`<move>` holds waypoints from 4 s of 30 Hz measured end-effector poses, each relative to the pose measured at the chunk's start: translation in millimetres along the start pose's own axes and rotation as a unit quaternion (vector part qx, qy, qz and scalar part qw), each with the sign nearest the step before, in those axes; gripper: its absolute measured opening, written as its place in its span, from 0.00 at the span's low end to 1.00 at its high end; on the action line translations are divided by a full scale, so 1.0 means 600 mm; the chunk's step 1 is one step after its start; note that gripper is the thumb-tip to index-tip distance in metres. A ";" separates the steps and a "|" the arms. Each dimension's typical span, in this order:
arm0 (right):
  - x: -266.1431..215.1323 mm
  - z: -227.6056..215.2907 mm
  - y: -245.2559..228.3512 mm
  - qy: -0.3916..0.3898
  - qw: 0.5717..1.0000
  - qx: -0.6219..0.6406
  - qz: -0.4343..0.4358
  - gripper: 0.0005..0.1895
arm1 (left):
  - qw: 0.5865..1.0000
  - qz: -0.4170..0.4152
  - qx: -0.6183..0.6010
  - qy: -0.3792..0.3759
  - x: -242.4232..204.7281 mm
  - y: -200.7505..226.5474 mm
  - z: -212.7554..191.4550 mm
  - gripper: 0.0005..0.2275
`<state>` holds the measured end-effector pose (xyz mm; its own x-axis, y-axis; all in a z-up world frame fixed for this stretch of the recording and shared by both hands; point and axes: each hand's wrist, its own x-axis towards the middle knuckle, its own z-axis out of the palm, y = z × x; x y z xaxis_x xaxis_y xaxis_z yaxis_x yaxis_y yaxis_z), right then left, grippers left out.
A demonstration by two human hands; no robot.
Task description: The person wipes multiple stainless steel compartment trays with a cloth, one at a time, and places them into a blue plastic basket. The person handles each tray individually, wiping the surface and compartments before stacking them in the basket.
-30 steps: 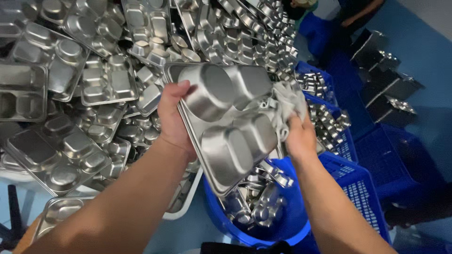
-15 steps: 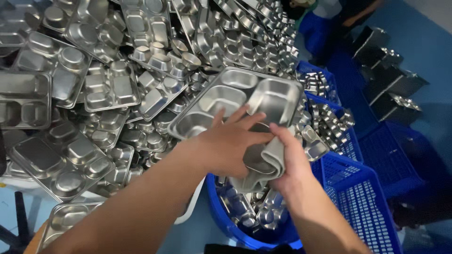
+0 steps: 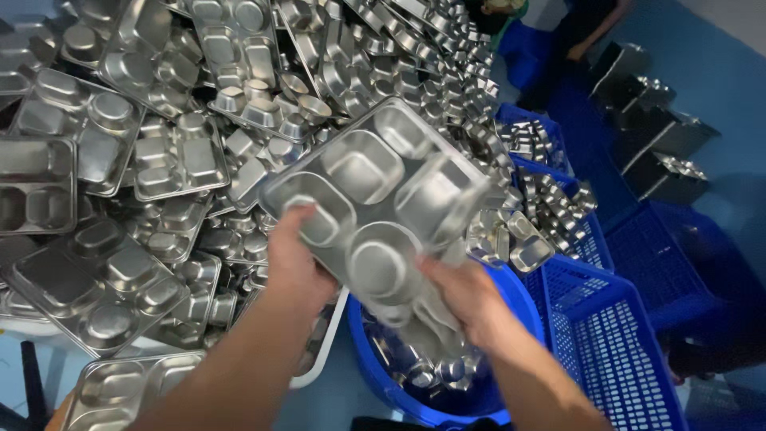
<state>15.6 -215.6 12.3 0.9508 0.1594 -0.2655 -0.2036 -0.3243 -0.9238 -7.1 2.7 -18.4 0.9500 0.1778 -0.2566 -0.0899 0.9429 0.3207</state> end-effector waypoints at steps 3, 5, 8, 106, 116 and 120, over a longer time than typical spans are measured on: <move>-0.004 -0.026 -0.025 0.097 0.952 -0.287 -0.038 0.18 | 0.989 0.053 0.110 0.079 -0.021 0.021 0.022 0.22; -0.014 -0.035 -0.052 0.092 0.939 -0.284 -0.170 0.21 | 0.977 0.055 0.192 0.077 -0.032 0.008 0.027 0.21; -0.017 0.033 -0.060 -0.032 0.914 -0.164 -0.371 0.39 | 0.962 0.035 0.269 -0.004 -0.017 -0.033 0.018 0.20; -0.336 0.008 0.407 0.138 0.792 0.466 0.370 0.14 | 0.902 -0.153 0.400 0.064 -0.138 -0.278 -0.170 0.21; -0.585 0.097 0.517 0.314 0.655 0.536 0.429 0.12 | 0.562 -0.504 0.656 0.005 -0.217 -0.337 -0.320 0.10; -0.617 0.064 0.505 0.403 0.636 0.538 0.379 0.10 | 0.596 -0.539 0.595 -0.028 -0.228 -0.407 -0.331 0.11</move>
<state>-407.2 -337.1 -179.7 0.2071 -0.3333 -0.9198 -0.3049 0.8714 -0.3844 -174.6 -195.8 -243.0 0.2761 -0.3914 -0.8778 0.8246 -0.3728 0.4256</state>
